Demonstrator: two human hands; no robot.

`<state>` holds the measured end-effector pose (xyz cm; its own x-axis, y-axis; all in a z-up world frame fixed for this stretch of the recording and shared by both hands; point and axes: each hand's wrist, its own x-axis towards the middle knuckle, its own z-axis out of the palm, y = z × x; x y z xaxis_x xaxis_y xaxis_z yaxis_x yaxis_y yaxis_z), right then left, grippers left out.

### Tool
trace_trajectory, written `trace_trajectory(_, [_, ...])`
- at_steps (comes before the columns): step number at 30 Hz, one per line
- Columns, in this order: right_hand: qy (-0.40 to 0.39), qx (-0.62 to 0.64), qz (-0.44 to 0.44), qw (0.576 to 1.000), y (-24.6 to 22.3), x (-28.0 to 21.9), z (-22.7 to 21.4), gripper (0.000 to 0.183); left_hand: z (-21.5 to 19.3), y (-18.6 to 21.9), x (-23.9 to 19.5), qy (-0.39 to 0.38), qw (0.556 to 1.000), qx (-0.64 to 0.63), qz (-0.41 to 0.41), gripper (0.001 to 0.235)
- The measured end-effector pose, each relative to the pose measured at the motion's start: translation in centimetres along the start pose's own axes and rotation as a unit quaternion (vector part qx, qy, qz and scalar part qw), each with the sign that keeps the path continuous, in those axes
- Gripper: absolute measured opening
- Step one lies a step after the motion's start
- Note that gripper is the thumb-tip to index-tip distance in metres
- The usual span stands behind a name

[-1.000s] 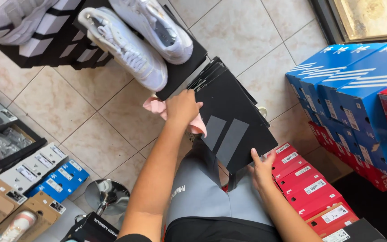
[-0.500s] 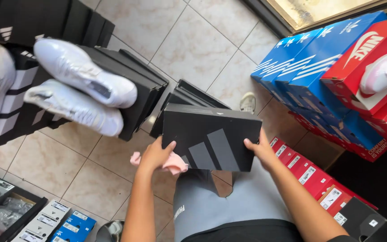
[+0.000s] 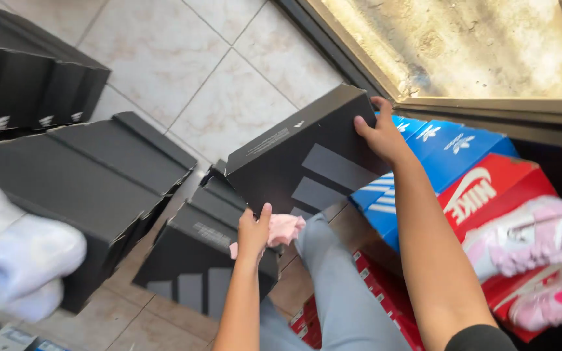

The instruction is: Cleaning and organizing shoe boxes by wiping them with a cloth and stacking them

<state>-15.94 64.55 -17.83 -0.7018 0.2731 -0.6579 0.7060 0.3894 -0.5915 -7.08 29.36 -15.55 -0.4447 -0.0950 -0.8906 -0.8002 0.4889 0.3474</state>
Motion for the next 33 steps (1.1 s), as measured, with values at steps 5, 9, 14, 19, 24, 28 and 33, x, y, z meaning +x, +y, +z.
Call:
trace_trajectory(5, [-0.052,-0.068,-0.025,0.996,8.0,14.6,0.4,0.057,10.2,-1.7,13.8,0.029,0.997,-0.074,0.024,0.055])
trace_trajectory(9, [-0.064,-0.088,-0.064,0.992,13.5,21.6,1.7,0.047,19.9,-7.2,23.2,0.052,0.987,-0.150,0.015,0.040])
trace_trajectory(14, [-0.061,-0.078,-0.021,0.995,20.2,26.1,3.8,0.049,27.2,-11.6,30.0,0.051,0.991,-0.127,-0.001,0.045])
trace_trajectory(19, [-0.058,-0.190,0.063,0.978,25.1,31.1,4.3,0.047,30.4,-10.5,33.7,-0.014,0.989,-0.135,-0.049,0.053])
trace_trajectory(24, [-0.008,-0.378,0.072,0.923,24.1,28.7,6.6,0.089,34.1,-11.4,38.0,-0.072,0.992,0.088,-0.063,0.050])
trace_trajectory(28, [-0.022,-0.329,0.135,0.934,25.4,28.9,7.1,0.093,34.5,-9.0,39.3,-0.092,0.974,0.148,-0.143,0.057])
trace_trajectory(33, [0.022,-0.286,0.155,0.945,26.8,27.7,8.8,0.083,29.6,-5.5,35.0,-0.035,0.990,0.077,-0.115,0.066])
